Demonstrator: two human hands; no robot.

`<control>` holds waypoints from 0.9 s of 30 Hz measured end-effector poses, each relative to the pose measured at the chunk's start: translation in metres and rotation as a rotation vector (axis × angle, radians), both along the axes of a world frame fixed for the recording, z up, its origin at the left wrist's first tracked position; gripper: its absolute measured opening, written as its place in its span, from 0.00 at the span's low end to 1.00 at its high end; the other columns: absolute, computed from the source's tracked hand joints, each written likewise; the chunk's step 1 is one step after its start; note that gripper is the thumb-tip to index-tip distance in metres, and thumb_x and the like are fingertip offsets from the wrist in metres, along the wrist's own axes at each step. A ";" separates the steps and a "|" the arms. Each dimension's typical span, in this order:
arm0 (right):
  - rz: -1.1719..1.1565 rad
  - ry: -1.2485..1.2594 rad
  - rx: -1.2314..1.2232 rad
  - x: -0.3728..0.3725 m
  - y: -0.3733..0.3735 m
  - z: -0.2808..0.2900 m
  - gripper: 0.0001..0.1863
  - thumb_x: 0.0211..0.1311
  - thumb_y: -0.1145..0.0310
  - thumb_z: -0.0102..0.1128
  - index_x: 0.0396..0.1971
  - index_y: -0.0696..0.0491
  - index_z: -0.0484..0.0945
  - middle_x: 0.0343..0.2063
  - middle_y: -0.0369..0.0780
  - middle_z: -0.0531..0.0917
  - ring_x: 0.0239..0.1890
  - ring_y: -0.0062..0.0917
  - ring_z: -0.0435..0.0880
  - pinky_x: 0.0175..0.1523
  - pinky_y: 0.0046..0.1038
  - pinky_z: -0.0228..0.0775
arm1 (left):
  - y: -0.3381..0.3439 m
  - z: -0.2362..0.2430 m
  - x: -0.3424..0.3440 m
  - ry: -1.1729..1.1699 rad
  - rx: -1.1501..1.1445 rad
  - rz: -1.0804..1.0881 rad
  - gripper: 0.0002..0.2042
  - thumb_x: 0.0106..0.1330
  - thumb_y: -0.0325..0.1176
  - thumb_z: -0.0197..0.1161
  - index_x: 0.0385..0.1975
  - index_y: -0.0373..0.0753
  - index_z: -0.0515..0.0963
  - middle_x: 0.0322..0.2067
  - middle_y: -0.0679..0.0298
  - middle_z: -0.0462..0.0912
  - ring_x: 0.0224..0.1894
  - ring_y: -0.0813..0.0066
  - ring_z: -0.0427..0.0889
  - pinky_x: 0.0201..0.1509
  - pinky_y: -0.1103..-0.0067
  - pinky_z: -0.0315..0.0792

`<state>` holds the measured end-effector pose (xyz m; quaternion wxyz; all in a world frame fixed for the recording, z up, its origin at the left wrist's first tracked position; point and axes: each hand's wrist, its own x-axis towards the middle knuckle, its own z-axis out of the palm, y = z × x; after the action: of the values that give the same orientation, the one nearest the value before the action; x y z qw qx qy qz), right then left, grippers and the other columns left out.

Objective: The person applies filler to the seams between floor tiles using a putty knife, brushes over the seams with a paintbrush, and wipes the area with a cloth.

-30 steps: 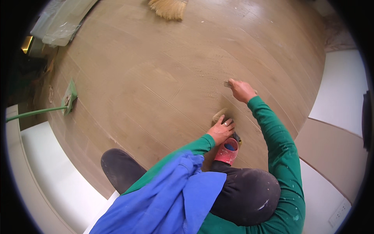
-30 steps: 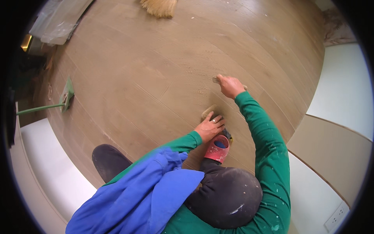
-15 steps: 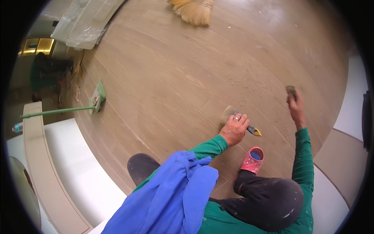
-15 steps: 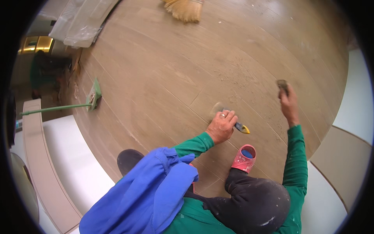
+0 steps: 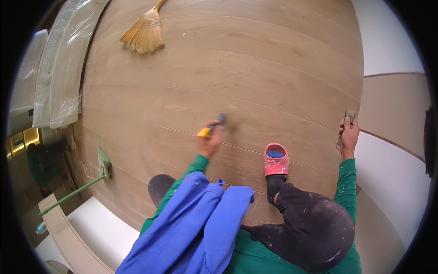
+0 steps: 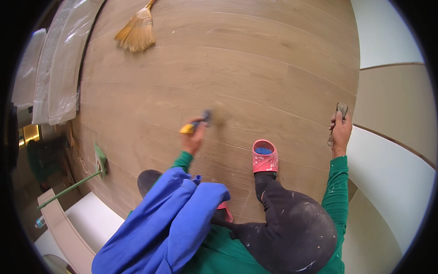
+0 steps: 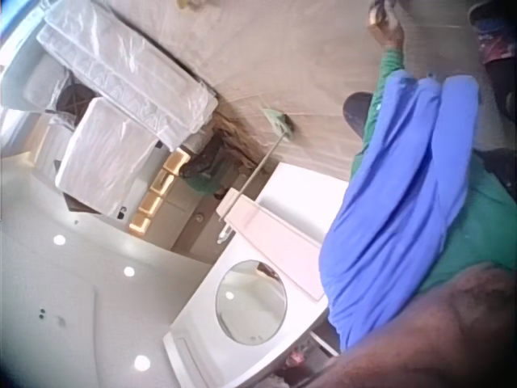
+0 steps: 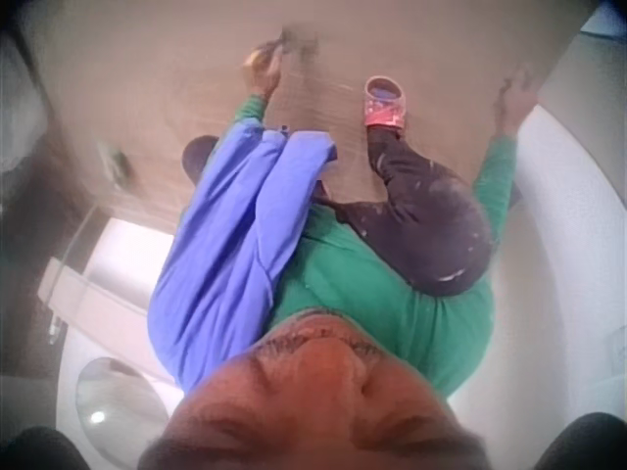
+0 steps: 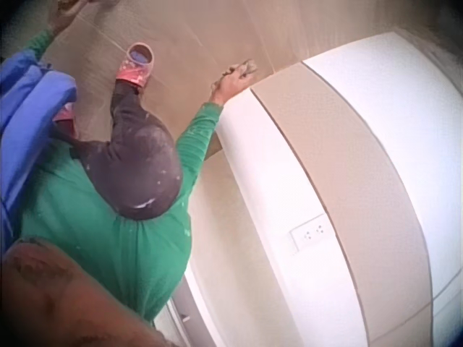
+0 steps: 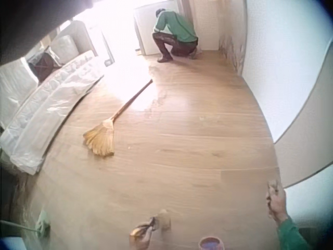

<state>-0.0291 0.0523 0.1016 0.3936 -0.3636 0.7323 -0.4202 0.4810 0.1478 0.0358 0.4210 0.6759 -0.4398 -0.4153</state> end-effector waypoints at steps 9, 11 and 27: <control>0.005 -0.042 -0.114 0.023 -0.004 0.037 0.09 0.77 0.63 0.52 0.38 0.52 0.75 0.26 0.30 0.77 0.24 0.11 0.71 0.28 0.17 0.67 | -0.031 0.044 -0.170 0.006 -0.247 -0.252 0.10 0.63 0.30 0.70 0.43 0.43 0.83 0.40 0.60 0.86 0.40 0.68 0.85 0.45 0.72 0.78; 0.022 -0.030 -0.140 0.031 -0.010 0.050 0.09 0.77 0.63 0.52 0.38 0.52 0.75 0.26 0.30 0.77 0.24 0.11 0.71 0.29 0.17 0.67 | -0.012 0.041 -0.283 0.409 0.007 -0.326 0.11 0.61 0.28 0.69 0.44 0.42 0.82 0.40 0.56 0.87 0.43 0.65 0.87 0.47 0.72 0.78; 0.464 0.178 0.071 0.063 -0.054 -0.018 0.07 0.72 0.67 0.55 0.41 0.55 0.75 0.23 0.36 0.80 0.25 0.23 0.78 0.32 0.27 0.69 | -0.067 0.049 -0.037 -0.007 -0.270 0.190 0.08 0.68 0.23 0.65 0.45 0.37 0.80 0.36 0.65 0.83 0.37 0.78 0.82 0.42 0.80 0.78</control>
<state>0.0337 -0.0015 0.0839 0.4261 -0.5435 0.6752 -0.2592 0.4445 0.0812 0.0847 0.5438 0.6532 -0.4273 -0.3083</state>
